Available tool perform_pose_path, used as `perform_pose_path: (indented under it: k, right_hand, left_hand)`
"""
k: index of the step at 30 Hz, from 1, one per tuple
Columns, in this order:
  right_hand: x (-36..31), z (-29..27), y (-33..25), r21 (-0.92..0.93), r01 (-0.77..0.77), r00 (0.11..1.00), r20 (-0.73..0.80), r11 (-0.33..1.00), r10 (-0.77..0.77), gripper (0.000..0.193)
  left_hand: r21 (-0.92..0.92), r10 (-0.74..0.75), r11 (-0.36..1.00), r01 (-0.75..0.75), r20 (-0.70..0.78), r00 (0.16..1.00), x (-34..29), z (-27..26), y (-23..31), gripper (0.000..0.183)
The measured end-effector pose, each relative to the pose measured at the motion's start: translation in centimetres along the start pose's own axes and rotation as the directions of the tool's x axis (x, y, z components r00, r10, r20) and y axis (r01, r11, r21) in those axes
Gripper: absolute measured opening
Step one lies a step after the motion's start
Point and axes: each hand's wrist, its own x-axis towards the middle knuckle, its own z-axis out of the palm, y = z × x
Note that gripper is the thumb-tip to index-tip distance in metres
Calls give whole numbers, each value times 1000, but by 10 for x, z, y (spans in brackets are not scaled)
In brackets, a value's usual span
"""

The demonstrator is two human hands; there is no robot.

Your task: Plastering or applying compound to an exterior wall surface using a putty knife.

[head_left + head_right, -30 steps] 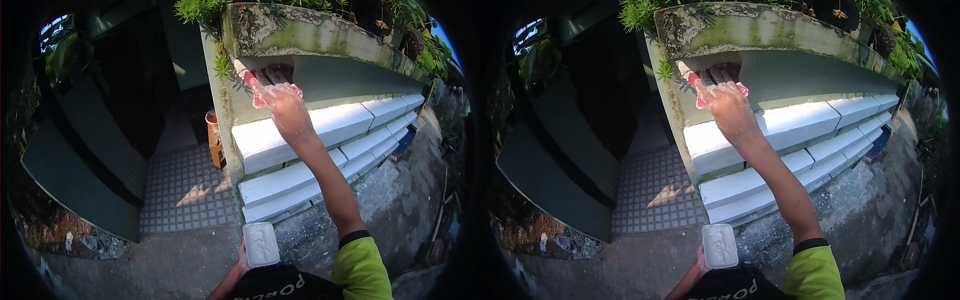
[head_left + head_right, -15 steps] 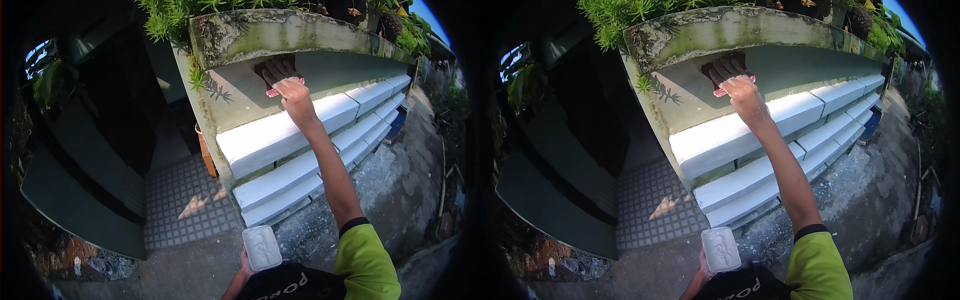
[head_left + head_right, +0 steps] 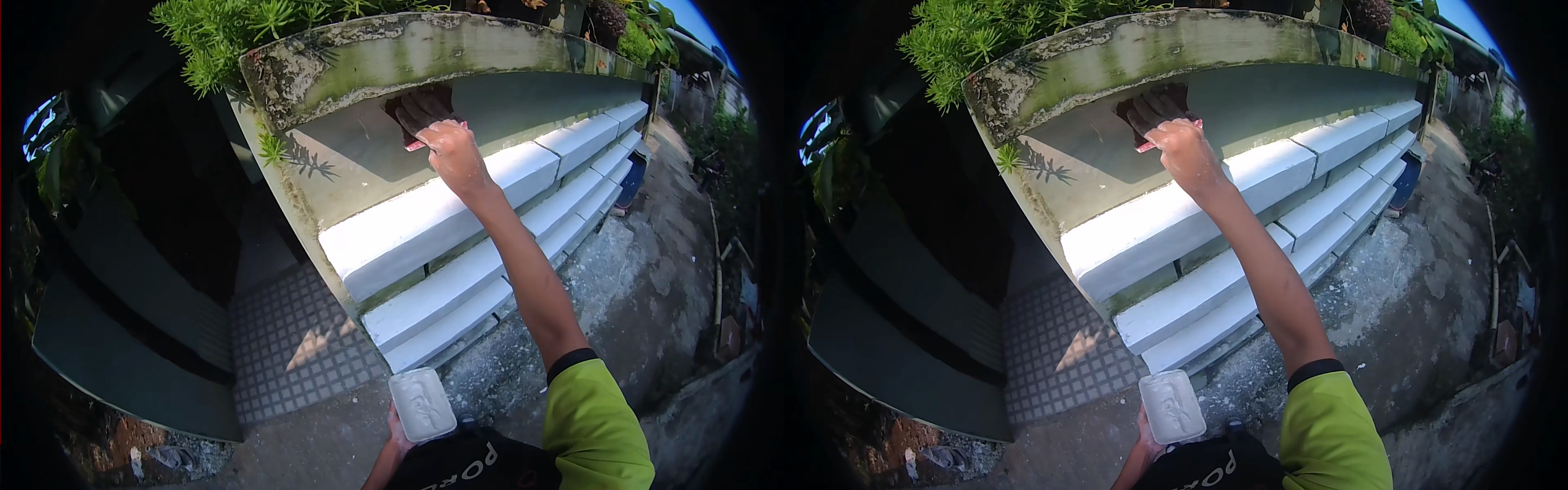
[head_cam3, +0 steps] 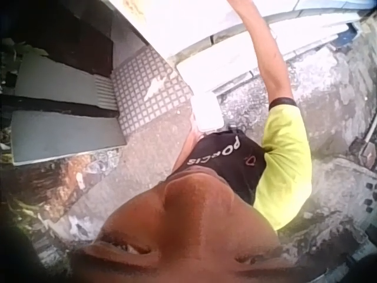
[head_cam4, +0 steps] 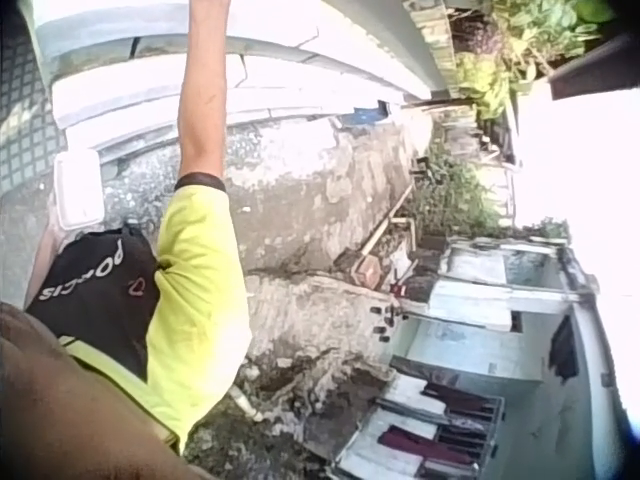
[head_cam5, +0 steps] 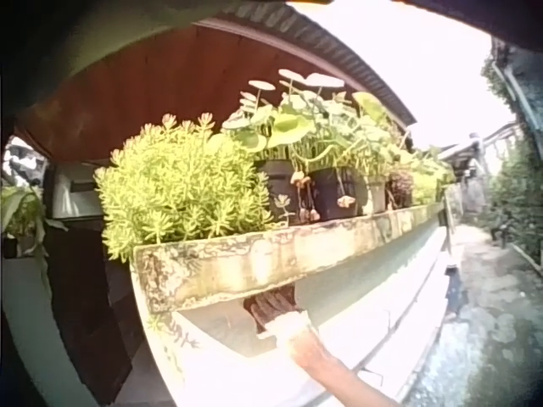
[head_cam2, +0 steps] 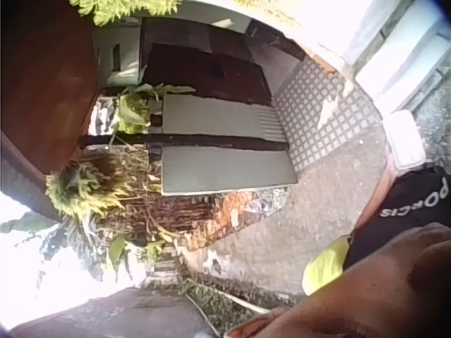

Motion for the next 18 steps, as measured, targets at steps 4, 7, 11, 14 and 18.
perform_pose_path:
  k: [4,7,11,14,18]
  right_hand:
    - [-30,-9,-8,39,67,994,86,997,-70,47]
    - [-34,-38,-13,224,-37,985,174,974,-2,51]
    - [4,-46,-25,-23,119,952,-283,993,-121,44]
    - [9,-13,-16,123,90,990,-121,988,-75,36]
    - [-25,-5,-41,94,114,992,38,989,-118,35]
  left_hand:
    - [-26,4,1000,-3,21,1000,-10,23,2,71]
    - [-43,38,998,-38,-1,999,-13,28,1,70]
    - [-24,27,999,-27,-7,1000,-13,31,-9,70]
    - [3,26,1000,-26,-11,1000,-12,32,-7,70]
    - [17,65,998,-64,-30,997,-13,28,-1,70]
